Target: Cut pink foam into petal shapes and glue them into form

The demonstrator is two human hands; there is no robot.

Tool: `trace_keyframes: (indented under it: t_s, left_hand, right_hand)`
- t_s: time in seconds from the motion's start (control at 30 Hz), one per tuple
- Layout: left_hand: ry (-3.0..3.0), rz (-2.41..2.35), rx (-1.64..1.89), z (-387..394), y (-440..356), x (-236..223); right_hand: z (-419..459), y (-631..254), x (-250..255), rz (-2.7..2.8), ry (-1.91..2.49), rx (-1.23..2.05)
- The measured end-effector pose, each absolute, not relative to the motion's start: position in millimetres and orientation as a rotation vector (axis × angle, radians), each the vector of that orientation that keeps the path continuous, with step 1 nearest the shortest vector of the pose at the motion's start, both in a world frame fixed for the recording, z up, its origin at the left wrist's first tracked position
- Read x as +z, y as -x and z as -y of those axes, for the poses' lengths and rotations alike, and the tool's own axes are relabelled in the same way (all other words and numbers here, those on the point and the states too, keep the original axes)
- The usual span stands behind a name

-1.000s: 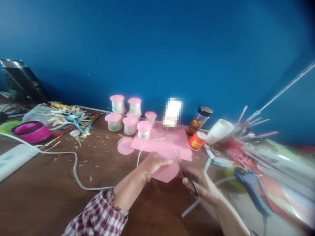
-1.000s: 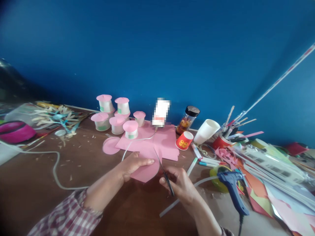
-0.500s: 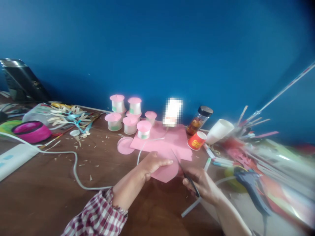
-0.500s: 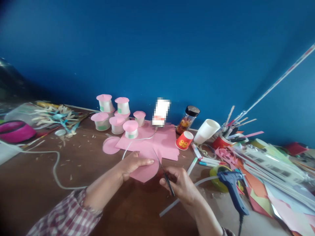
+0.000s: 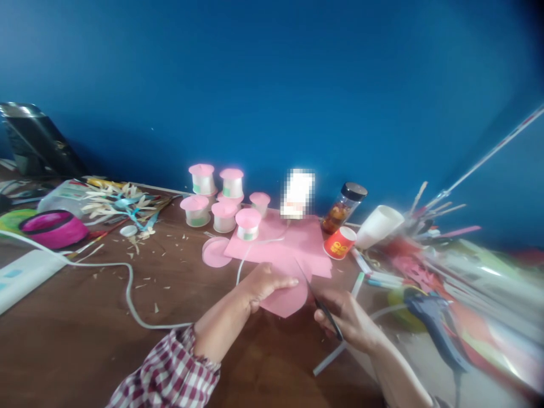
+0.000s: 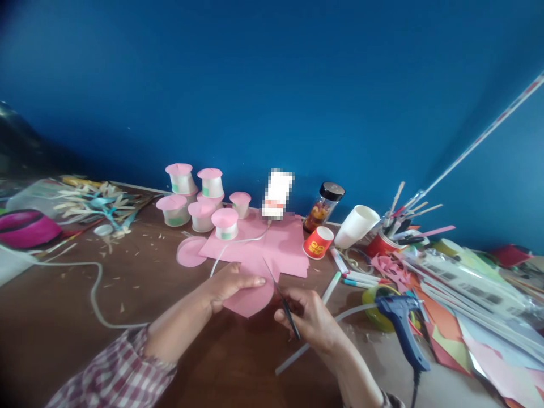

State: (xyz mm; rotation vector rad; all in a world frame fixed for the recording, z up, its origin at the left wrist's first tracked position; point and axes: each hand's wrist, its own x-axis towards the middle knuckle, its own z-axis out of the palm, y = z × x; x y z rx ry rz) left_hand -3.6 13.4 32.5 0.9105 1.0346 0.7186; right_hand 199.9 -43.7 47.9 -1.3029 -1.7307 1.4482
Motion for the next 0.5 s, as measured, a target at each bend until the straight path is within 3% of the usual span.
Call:
trace_keyframes:
  t_s: [0.5]
  left_hand:
    - [-0.918, -0.987, 0.692, -13.1, 3.8, 31.6]
  right_hand:
    - [44.0, -201.3, 49.5, 1.796, 1.294, 1.382]
